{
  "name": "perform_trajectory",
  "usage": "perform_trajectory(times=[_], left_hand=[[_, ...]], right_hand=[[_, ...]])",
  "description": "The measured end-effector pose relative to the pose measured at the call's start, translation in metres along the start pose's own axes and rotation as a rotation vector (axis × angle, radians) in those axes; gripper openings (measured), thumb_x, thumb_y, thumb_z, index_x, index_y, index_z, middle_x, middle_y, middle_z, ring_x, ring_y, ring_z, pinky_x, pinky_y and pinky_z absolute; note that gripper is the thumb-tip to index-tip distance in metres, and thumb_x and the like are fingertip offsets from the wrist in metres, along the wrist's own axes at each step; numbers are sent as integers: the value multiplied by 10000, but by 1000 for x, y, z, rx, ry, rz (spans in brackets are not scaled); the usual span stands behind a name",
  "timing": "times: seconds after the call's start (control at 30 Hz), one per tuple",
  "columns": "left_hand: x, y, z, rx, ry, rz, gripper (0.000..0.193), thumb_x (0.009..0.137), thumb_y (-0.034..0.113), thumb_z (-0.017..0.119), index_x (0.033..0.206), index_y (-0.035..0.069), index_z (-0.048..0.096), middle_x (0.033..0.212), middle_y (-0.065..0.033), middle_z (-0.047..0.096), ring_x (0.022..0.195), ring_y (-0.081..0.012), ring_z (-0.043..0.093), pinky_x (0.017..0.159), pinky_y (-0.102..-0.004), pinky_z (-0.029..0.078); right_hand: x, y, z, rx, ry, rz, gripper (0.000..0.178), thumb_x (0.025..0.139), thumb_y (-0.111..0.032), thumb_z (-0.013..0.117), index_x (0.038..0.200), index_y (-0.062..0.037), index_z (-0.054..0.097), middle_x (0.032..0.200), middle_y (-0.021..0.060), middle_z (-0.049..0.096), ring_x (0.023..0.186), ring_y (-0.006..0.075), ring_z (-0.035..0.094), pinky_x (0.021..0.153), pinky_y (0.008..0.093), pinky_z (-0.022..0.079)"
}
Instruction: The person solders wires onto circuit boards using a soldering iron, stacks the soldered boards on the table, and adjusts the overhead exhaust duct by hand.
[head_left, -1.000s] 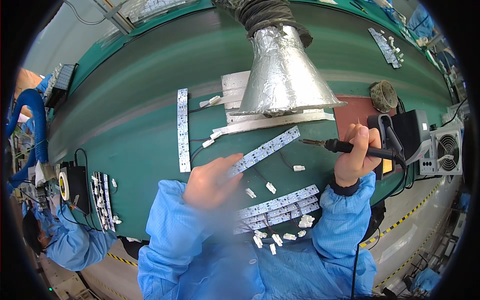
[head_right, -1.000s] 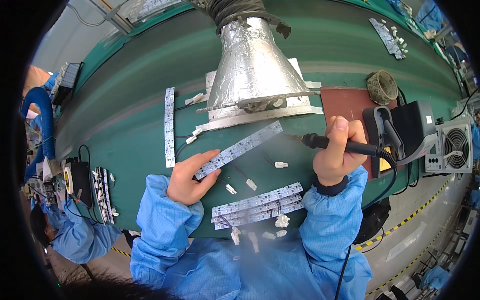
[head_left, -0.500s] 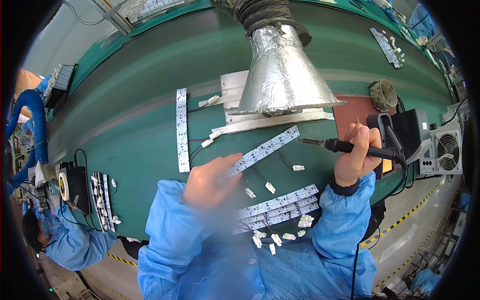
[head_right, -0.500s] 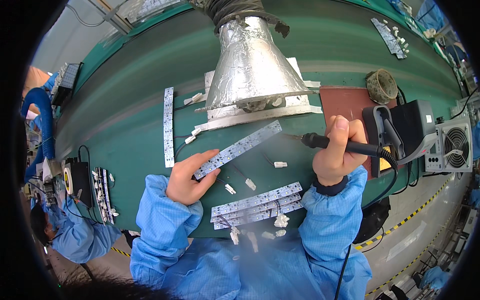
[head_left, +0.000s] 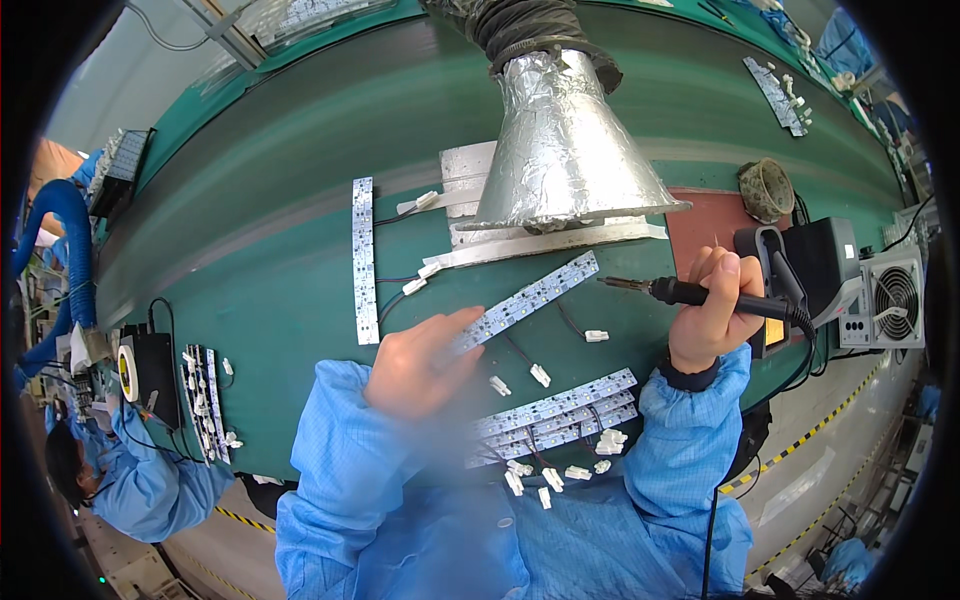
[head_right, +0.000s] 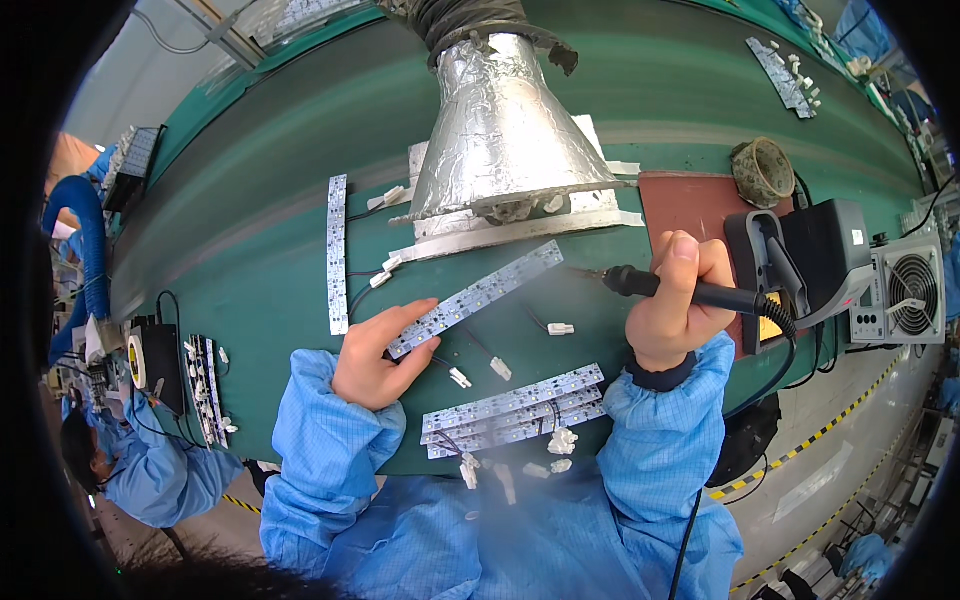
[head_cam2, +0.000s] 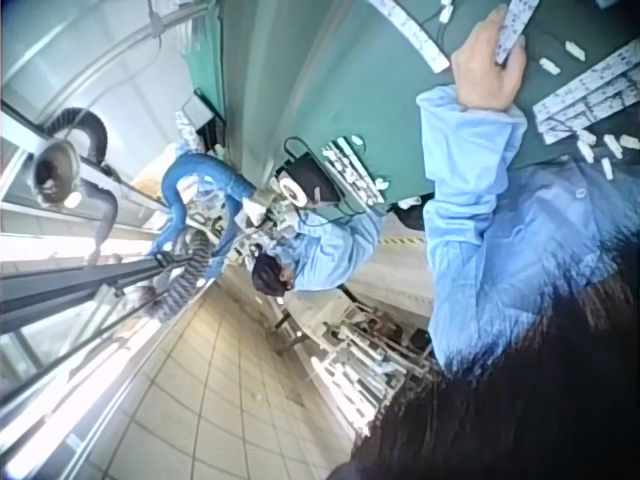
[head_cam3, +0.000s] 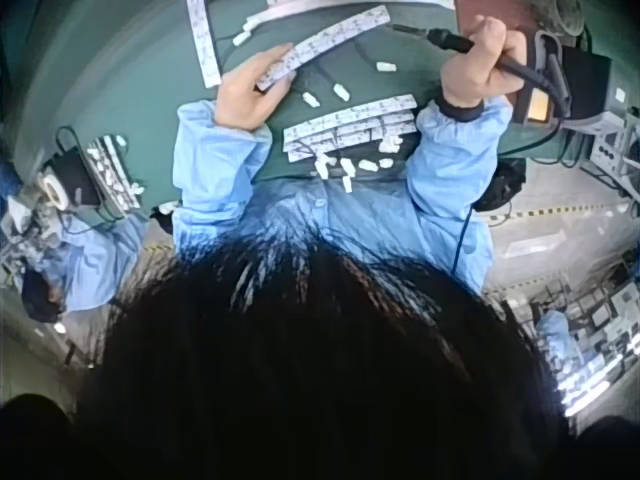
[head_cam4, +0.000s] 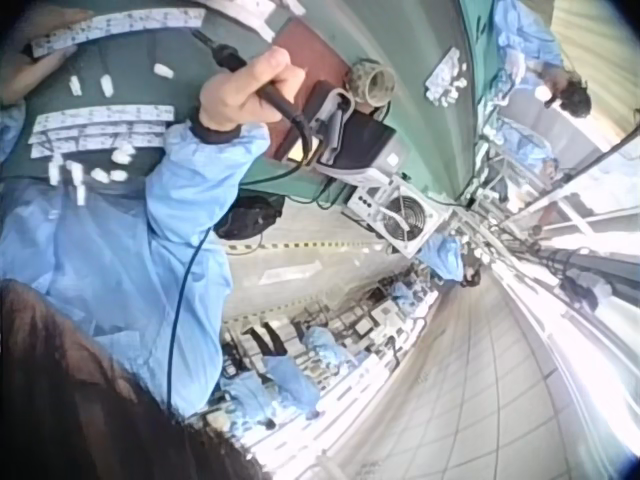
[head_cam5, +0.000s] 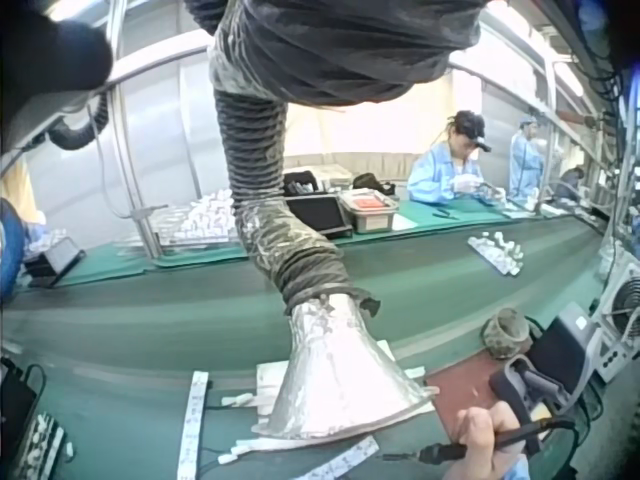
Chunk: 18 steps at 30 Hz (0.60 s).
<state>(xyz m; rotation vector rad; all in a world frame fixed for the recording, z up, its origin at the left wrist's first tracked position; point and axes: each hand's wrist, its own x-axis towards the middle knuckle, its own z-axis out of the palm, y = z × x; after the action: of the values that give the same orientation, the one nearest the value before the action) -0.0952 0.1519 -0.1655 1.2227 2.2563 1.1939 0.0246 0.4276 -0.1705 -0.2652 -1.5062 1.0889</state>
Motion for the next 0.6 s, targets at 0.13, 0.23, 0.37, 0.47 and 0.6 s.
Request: perform_trajectory(times=[0.13,0.23,0.37,0.47,0.6], left_hand=[[0,-1,1,-18,8,0,419,812,11,748,1220,-16,656,893,-192,692,752,-304,692,694,-349,546],[0,-1,2,-32,21,9,420,812,10,747,1221,-16,655,891,-189,692,749,-301,691,689,-346,544],[0,-1,0,-25,6,-3,422,812,8,747,1223,-17,654,893,-188,693,748,-299,691,688,-344,544],[0,-1,1,-25,-2,-9,422,812,6,746,1223,-19,653,897,-187,694,753,-298,691,693,-344,544],[0,-1,1,-30,4,-1,423,813,4,745,1223,-24,650,907,-191,694,767,-298,692,704,-347,544]], right_hand=[[0,-1,1,28,-26,2,336,1002,-90,509,700,-79,362,565,1,356,493,80,292,471,273,236],[0,-3,2,-16,-33,0,334,997,-81,511,696,-78,364,572,-3,362,505,77,306,478,271,242],[-2,-3,2,-56,-42,15,327,991,-72,516,696,-73,374,583,-3,381,521,73,330,486,270,252],[-2,-1,1,-79,-65,14,331,991,-73,526,693,-67,383,597,4,414,545,70,359,502,263,273],[-4,0,1,-149,-61,14,348,999,-89,542,685,-66,395,615,10,455,574,64,375,528,251,297]])
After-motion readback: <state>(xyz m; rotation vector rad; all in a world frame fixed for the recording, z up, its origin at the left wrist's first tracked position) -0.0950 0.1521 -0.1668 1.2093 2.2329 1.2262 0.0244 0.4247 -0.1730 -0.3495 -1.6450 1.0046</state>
